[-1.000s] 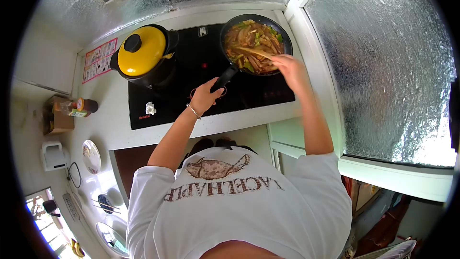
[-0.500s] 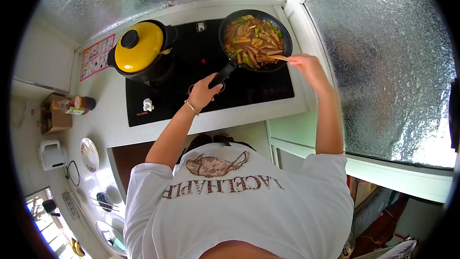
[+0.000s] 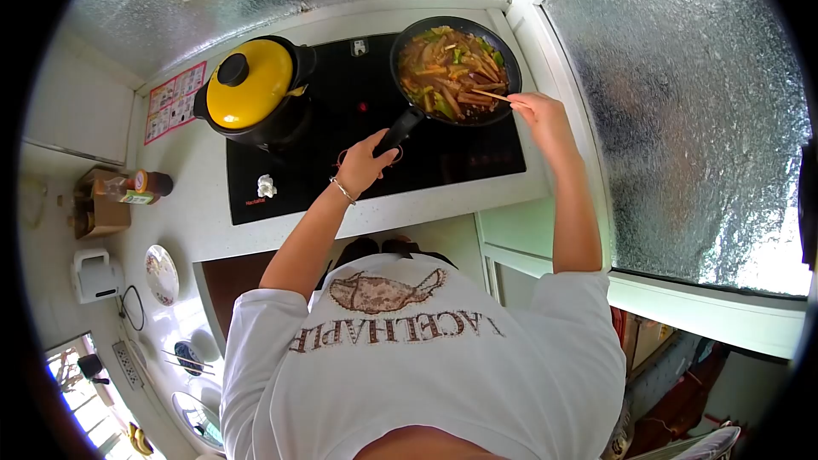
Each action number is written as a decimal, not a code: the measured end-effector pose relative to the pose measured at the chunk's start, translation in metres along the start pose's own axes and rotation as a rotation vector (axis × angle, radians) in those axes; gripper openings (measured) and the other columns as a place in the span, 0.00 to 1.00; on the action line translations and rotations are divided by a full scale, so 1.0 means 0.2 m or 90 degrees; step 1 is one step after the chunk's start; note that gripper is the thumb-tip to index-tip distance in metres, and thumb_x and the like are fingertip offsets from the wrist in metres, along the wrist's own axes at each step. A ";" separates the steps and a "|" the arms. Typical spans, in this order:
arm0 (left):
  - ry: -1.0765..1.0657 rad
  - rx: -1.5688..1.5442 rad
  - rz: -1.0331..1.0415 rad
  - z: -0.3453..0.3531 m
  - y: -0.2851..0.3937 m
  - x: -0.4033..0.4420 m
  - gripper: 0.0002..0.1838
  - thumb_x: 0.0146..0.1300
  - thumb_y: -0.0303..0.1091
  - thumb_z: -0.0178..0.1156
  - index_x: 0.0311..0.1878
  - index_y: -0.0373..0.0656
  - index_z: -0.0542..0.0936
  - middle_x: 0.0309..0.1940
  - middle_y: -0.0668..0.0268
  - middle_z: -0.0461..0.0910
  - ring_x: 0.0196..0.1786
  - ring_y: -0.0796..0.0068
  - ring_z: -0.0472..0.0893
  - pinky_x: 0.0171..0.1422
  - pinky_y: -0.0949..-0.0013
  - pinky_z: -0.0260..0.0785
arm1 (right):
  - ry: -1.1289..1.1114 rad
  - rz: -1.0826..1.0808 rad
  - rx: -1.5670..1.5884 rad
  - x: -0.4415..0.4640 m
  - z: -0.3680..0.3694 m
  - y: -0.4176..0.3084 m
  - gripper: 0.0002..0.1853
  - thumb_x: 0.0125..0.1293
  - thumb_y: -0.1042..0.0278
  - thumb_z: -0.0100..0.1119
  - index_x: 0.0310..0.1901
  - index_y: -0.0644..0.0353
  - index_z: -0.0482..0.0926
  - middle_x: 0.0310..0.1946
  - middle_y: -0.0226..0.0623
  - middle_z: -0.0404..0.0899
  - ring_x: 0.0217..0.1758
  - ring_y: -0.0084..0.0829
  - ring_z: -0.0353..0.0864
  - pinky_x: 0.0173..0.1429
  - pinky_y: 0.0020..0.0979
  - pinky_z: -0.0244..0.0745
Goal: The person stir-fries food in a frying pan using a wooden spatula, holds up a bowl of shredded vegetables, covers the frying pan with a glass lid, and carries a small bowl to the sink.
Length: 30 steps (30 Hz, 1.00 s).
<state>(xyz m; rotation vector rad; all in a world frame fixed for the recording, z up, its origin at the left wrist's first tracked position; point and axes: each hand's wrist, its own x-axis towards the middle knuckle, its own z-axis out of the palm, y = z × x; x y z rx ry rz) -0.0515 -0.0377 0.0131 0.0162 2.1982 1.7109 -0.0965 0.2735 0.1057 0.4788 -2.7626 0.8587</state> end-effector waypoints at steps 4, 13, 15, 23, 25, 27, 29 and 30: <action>0.000 0.006 -0.011 0.00 0.01 0.01 0.22 0.61 0.31 0.59 0.59 0.39 0.72 0.26 0.67 0.77 0.20 0.83 0.71 0.25 0.77 0.66 | -0.048 0.040 0.032 -0.04 -0.03 -0.05 0.08 0.59 0.72 0.59 0.40 0.64 0.80 0.35 0.45 0.81 0.39 0.44 0.80 0.44 0.35 0.74; 0.001 0.002 -0.023 0.01 0.00 0.00 0.23 0.61 0.33 0.59 0.60 0.39 0.71 0.26 0.68 0.77 0.20 0.83 0.71 0.25 0.78 0.66 | -0.023 -0.013 -0.001 -0.02 0.10 0.01 0.09 0.59 0.72 0.60 0.39 0.66 0.80 0.37 0.45 0.81 0.40 0.43 0.80 0.45 0.34 0.73; -0.001 0.020 -0.041 0.00 0.02 0.01 0.23 0.61 0.33 0.59 0.60 0.40 0.71 0.26 0.68 0.77 0.20 0.83 0.71 0.26 0.78 0.66 | -0.046 -0.092 -0.037 -0.01 0.13 0.00 0.09 0.58 0.72 0.60 0.39 0.66 0.80 0.37 0.45 0.81 0.40 0.43 0.80 0.44 0.34 0.74; -0.001 0.015 -0.031 0.00 0.02 0.00 0.23 0.61 0.34 0.60 0.60 0.40 0.71 0.26 0.68 0.77 0.20 0.83 0.71 0.26 0.78 0.66 | -0.055 -0.055 -0.012 -0.05 0.10 0.03 0.09 0.58 0.73 0.60 0.40 0.64 0.80 0.35 0.45 0.80 0.39 0.45 0.79 0.43 0.36 0.74; 0.000 0.020 -0.040 0.00 0.02 0.00 0.23 0.61 0.34 0.60 0.60 0.40 0.71 0.26 0.68 0.77 0.20 0.83 0.71 0.26 0.78 0.66 | 0.007 -0.073 -0.018 -0.03 0.12 0.05 0.09 0.58 0.73 0.59 0.40 0.65 0.80 0.35 0.45 0.80 0.39 0.44 0.79 0.44 0.36 0.74; 0.003 0.003 -0.014 0.00 0.01 -0.01 0.23 0.61 0.34 0.60 0.59 0.40 0.72 0.26 0.68 0.77 0.20 0.84 0.71 0.25 0.78 0.66 | -0.028 0.003 0.024 -0.03 0.05 -0.01 0.08 0.59 0.73 0.59 0.40 0.65 0.80 0.37 0.45 0.81 0.40 0.44 0.80 0.44 0.35 0.74; 0.005 0.009 -0.017 0.00 0.01 0.00 0.23 0.61 0.34 0.60 0.59 0.40 0.72 0.26 0.68 0.77 0.20 0.84 0.71 0.25 0.78 0.66 | 0.006 0.007 0.022 -0.01 0.00 -0.07 0.08 0.59 0.73 0.59 0.40 0.65 0.80 0.37 0.45 0.81 0.41 0.44 0.80 0.45 0.35 0.74; 0.003 0.006 -0.018 0.00 0.01 0.01 0.23 0.61 0.34 0.60 0.59 0.40 0.71 0.26 0.68 0.77 0.20 0.84 0.71 0.25 0.78 0.66 | 0.041 0.014 0.019 -0.01 -0.01 -0.08 0.08 0.59 0.73 0.59 0.40 0.65 0.80 0.38 0.45 0.81 0.41 0.43 0.80 0.45 0.34 0.74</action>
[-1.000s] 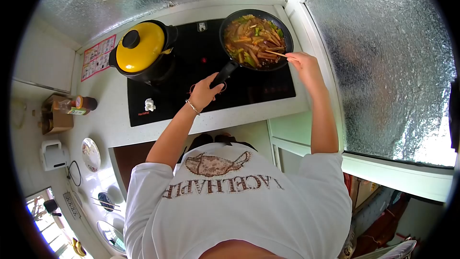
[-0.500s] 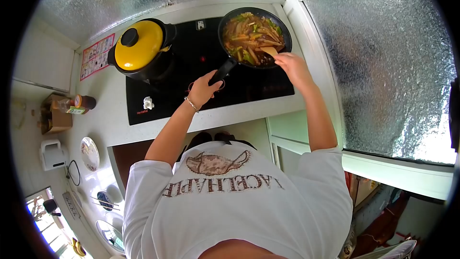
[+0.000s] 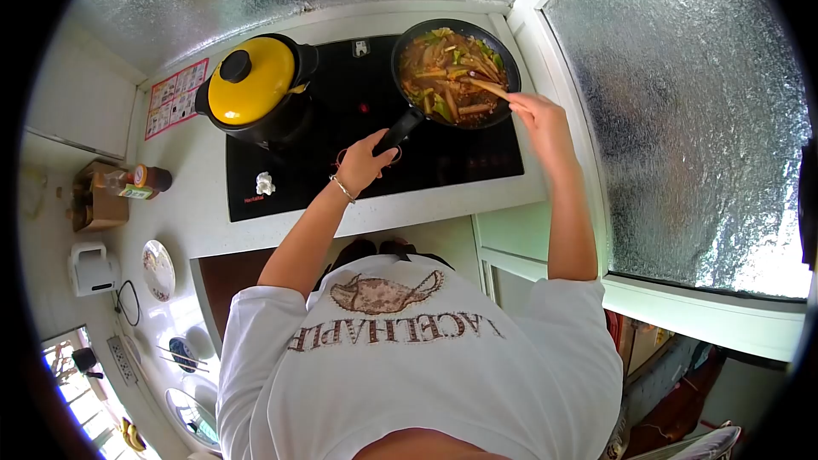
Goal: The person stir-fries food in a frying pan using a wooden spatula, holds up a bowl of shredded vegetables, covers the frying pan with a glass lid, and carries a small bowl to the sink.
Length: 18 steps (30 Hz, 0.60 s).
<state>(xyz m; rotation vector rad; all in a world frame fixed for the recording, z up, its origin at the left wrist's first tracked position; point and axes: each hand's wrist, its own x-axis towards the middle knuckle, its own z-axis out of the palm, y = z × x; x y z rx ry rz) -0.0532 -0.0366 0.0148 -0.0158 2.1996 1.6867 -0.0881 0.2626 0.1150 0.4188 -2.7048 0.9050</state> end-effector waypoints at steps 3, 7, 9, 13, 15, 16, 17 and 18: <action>-0.008 0.006 -0.008 0.00 0.00 -0.01 0.23 0.61 0.33 0.60 0.59 0.39 0.71 0.26 0.68 0.77 0.20 0.84 0.72 0.25 0.78 0.67 | 0.024 -0.051 0.043 0.05 0.13 0.11 0.08 0.59 0.74 0.59 0.40 0.65 0.80 0.38 0.46 0.81 0.42 0.44 0.80 0.45 0.34 0.75; 0.003 -0.011 0.006 0.01 -0.03 0.00 0.22 0.61 0.33 0.60 0.59 0.39 0.72 0.25 0.68 0.77 0.21 0.83 0.72 0.26 0.78 0.67 | -0.069 -0.099 0.003 -0.01 0.14 0.12 0.08 0.58 0.73 0.60 0.39 0.65 0.81 0.37 0.47 0.80 0.41 0.46 0.79 0.45 0.37 0.74; -0.004 -0.014 0.014 0.00 -0.02 0.00 0.23 0.61 0.33 0.60 0.59 0.39 0.72 0.26 0.67 0.77 0.20 0.83 0.72 0.26 0.78 0.67 | -0.085 -0.095 -0.003 -0.01 0.10 0.06 0.08 0.58 0.72 0.60 0.39 0.65 0.80 0.36 0.46 0.80 0.40 0.46 0.79 0.44 0.37 0.74; 0.003 0.008 0.001 0.00 -0.02 0.00 0.23 0.61 0.33 0.60 0.59 0.39 0.72 0.26 0.67 0.77 0.20 0.83 0.72 0.25 0.78 0.67 | -0.004 -0.062 0.009 0.09 0.13 0.08 0.09 0.59 0.71 0.59 0.39 0.65 0.80 0.37 0.46 0.80 0.42 0.46 0.79 0.45 0.38 0.73; 0.007 0.018 0.002 0.00 -0.01 -0.01 0.23 0.61 0.33 0.60 0.59 0.39 0.72 0.26 0.68 0.77 0.20 0.83 0.72 0.25 0.78 0.67 | 0.073 -0.074 0.010 0.13 0.25 0.17 0.09 0.60 0.71 0.59 0.40 0.64 0.80 0.38 0.46 0.80 0.42 0.46 0.79 0.45 0.38 0.73; 0.009 0.012 -0.003 0.01 0.00 -0.01 0.23 0.61 0.32 0.60 0.59 0.39 0.72 0.26 0.68 0.77 0.20 0.83 0.72 0.25 0.78 0.67 | 0.076 -0.084 0.002 0.14 0.33 0.24 0.09 0.60 0.70 0.58 0.41 0.64 0.80 0.38 0.47 0.80 0.43 0.47 0.78 0.46 0.39 0.73; 0.012 0.006 -0.008 0.01 0.01 -0.01 0.23 0.61 0.32 0.59 0.59 0.39 0.72 0.26 0.68 0.77 0.20 0.83 0.71 0.25 0.78 0.67 | 0.078 -0.094 -0.006 0.14 0.36 0.23 0.10 0.60 0.70 0.58 0.41 0.65 0.79 0.39 0.47 0.80 0.43 0.47 0.78 0.46 0.39 0.73; 0.011 0.008 -0.006 0.01 0.01 -0.02 0.23 0.61 0.32 0.59 0.59 0.39 0.72 0.26 0.68 0.77 0.20 0.83 0.71 0.25 0.78 0.67 | 0.052 -0.090 -0.018 0.11 0.38 0.22 0.11 0.60 0.69 0.58 0.42 0.65 0.79 0.39 0.47 0.80 0.44 0.47 0.78 0.47 0.39 0.73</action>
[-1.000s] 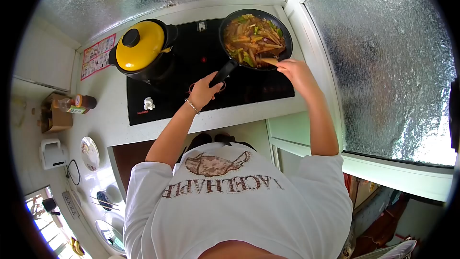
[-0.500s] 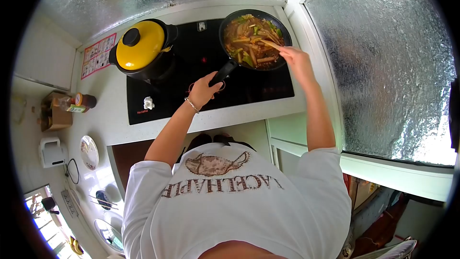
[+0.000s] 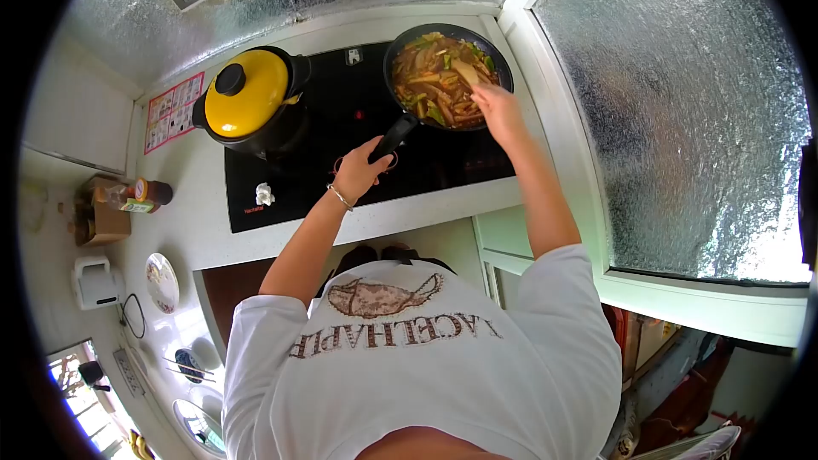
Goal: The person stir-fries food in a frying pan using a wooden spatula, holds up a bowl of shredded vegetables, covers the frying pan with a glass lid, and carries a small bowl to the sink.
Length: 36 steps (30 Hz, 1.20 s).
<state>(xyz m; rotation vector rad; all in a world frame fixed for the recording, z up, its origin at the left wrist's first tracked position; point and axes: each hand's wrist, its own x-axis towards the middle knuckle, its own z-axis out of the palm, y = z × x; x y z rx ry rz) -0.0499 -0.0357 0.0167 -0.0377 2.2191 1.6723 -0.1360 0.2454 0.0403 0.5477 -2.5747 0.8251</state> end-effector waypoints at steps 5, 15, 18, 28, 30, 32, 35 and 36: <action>-0.005 -0.037 -0.003 0.01 0.01 -0.01 0.23 0.61 0.31 0.59 0.59 0.39 0.72 0.26 0.68 0.77 0.19 0.84 0.70 0.25 0.78 0.66 | -0.068 0.008 0.003 -0.03 -0.15 -0.25 0.11 0.60 0.72 0.57 0.44 0.64 0.78 0.38 0.47 0.79 0.44 0.46 0.77 0.47 0.40 0.73; -0.003 -0.028 0.004 0.01 0.00 0.00 0.23 0.61 0.31 0.59 0.60 0.39 0.71 0.24 0.69 0.76 0.19 0.84 0.70 0.24 0.78 0.65 | -0.058 -0.079 0.006 0.07 0.10 -0.13 0.10 0.60 0.72 0.53 0.42 0.65 0.78 0.37 0.49 0.79 0.43 0.48 0.77 0.46 0.40 0.72; -0.011 -0.057 0.002 0.01 -0.01 0.01 0.22 0.61 0.31 0.59 0.60 0.39 0.71 0.24 0.69 0.76 0.19 0.84 0.70 0.24 0.79 0.65 | -0.127 -0.026 0.006 0.01 -0.08 -0.32 0.10 0.59 0.73 0.54 0.41 0.66 0.78 0.37 0.48 0.79 0.42 0.48 0.77 0.45 0.41 0.72; -0.016 -0.041 -0.002 0.00 -0.01 0.01 0.23 0.61 0.32 0.60 0.60 0.39 0.71 0.25 0.69 0.76 0.20 0.85 0.71 0.25 0.79 0.66 | -0.071 0.025 0.051 0.00 -0.15 -0.18 0.11 0.60 0.73 0.57 0.45 0.64 0.80 0.42 0.46 0.80 0.45 0.44 0.80 0.50 0.36 0.74; -0.016 -0.041 0.001 0.00 -0.01 0.01 0.23 0.61 0.32 0.60 0.60 0.39 0.71 0.25 0.69 0.76 0.20 0.85 0.71 0.25 0.79 0.67 | -0.067 0.049 0.089 -0.05 -0.17 -0.21 0.11 0.60 0.73 0.58 0.45 0.64 0.80 0.42 0.46 0.81 0.45 0.44 0.80 0.50 0.35 0.74; -0.015 -0.044 -0.002 0.00 -0.01 0.00 0.23 0.61 0.32 0.60 0.60 0.40 0.71 0.25 0.69 0.76 0.20 0.85 0.71 0.25 0.79 0.67 | -0.138 -0.023 0.011 -0.10 -0.16 -0.24 0.12 0.58 0.76 0.59 0.45 0.64 0.80 0.41 0.46 0.81 0.45 0.43 0.80 0.49 0.35 0.75; -0.016 -0.034 -0.004 0.00 -0.01 0.01 0.23 0.61 0.31 0.59 0.60 0.40 0.71 0.25 0.69 0.76 0.20 0.85 0.71 0.25 0.78 0.67 | -0.065 -0.026 0.009 -0.06 -0.07 -0.12 0.12 0.58 0.75 0.58 0.44 0.65 0.79 0.40 0.49 0.80 0.46 0.45 0.78 0.49 0.38 0.73; -0.015 -0.031 -0.002 0.00 -0.01 0.01 0.23 0.61 0.31 0.59 0.60 0.40 0.71 0.25 0.69 0.76 0.20 0.85 0.71 0.25 0.78 0.67 | -0.048 -0.014 0.024 -0.05 -0.09 -0.10 0.11 0.58 0.75 0.58 0.44 0.65 0.79 0.40 0.48 0.80 0.45 0.45 0.79 0.48 0.37 0.74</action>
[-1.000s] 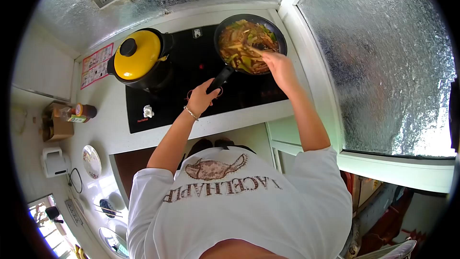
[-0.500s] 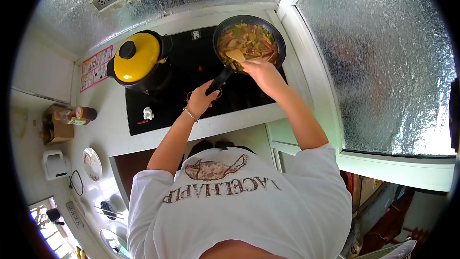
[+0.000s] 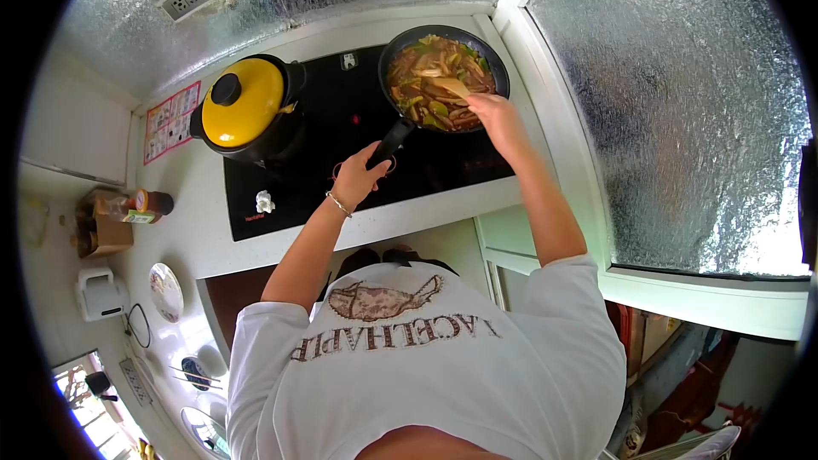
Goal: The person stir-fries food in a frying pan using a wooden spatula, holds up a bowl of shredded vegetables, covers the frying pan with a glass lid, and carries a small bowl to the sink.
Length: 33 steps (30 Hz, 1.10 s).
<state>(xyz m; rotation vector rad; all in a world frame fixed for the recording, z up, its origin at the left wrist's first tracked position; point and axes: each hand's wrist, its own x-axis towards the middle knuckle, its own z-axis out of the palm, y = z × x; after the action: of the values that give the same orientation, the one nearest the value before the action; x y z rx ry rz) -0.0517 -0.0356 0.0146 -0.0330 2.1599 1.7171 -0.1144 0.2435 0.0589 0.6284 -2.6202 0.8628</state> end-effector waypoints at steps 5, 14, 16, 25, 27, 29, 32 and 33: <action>-0.012 -0.009 -0.001 0.00 0.01 0.00 0.23 0.61 0.30 0.59 0.60 0.40 0.71 0.25 0.70 0.76 0.20 0.85 0.70 0.24 0.79 0.66 | 0.082 0.077 0.014 0.03 -0.08 0.05 0.10 0.60 0.75 0.57 0.43 0.65 0.80 0.40 0.46 0.81 0.42 0.46 0.80 0.46 0.35 0.75; -0.014 -0.026 0.006 0.00 0.01 -0.01 0.23 0.61 0.30 0.59 0.60 0.39 0.71 0.25 0.70 0.75 0.19 0.86 0.69 0.24 0.79 0.65 | -0.034 0.045 -0.045 0.01 -0.08 -0.04 0.11 0.60 0.76 0.58 0.45 0.64 0.79 0.42 0.46 0.80 0.46 0.42 0.80 0.49 0.33 0.75; -0.009 -0.028 -0.004 0.00 0.00 0.00 0.23 0.61 0.30 0.59 0.60 0.39 0.71 0.25 0.70 0.75 0.19 0.85 0.69 0.24 0.79 0.65 | 0.005 0.008 0.037 0.00 -0.10 -0.10 0.11 0.60 0.75 0.57 0.45 0.64 0.79 0.42 0.46 0.80 0.46 0.44 0.79 0.50 0.34 0.74; -0.009 -0.012 -0.001 0.00 0.00 0.00 0.24 0.61 0.31 0.59 0.61 0.39 0.70 0.25 0.69 0.76 0.20 0.85 0.70 0.25 0.78 0.66 | -0.059 -0.092 -0.032 0.02 0.08 -0.12 0.11 0.58 0.77 0.53 0.43 0.65 0.79 0.41 0.46 0.79 0.45 0.45 0.78 0.48 0.37 0.73; -0.009 -0.009 -0.008 0.00 -0.01 0.00 0.24 0.61 0.32 0.59 0.61 0.39 0.70 0.26 0.69 0.76 0.21 0.85 0.70 0.25 0.78 0.66 | -0.033 -0.097 -0.058 0.05 0.07 -0.10 0.11 0.59 0.77 0.53 0.43 0.65 0.78 0.41 0.47 0.80 0.45 0.45 0.78 0.48 0.37 0.73; -0.009 -0.008 0.004 0.00 -0.01 -0.01 0.24 0.61 0.32 0.59 0.61 0.39 0.70 0.26 0.69 0.76 0.21 0.85 0.71 0.25 0.78 0.66 | -0.065 0.008 -0.029 0.08 0.04 -0.10 0.12 0.59 0.74 0.58 0.45 0.63 0.79 0.42 0.45 0.80 0.46 0.45 0.78 0.49 0.37 0.74; -0.011 -0.015 0.012 0.00 -0.02 0.00 0.24 0.61 0.32 0.59 0.61 0.39 0.71 0.25 0.69 0.76 0.20 0.84 0.71 0.25 0.78 0.66 | -0.003 0.048 -0.012 0.06 -0.06 -0.04 0.11 0.59 0.74 0.58 0.44 0.62 0.80 0.43 0.45 0.80 0.46 0.44 0.79 0.50 0.36 0.74; -0.011 -0.018 0.011 0.00 -0.01 0.00 0.24 0.61 0.32 0.59 0.61 0.39 0.71 0.25 0.69 0.76 0.20 0.84 0.71 0.25 0.78 0.66 | 0.037 0.073 -0.003 0.05 -0.10 0.01 0.11 0.60 0.74 0.57 0.44 0.63 0.80 0.43 0.45 0.81 0.45 0.44 0.80 0.50 0.35 0.74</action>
<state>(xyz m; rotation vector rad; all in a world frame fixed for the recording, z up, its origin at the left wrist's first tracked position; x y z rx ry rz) -0.0518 -0.0366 0.0120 -0.0074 2.1299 1.7519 -0.1198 0.2537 0.0771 0.4492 -2.6265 0.8944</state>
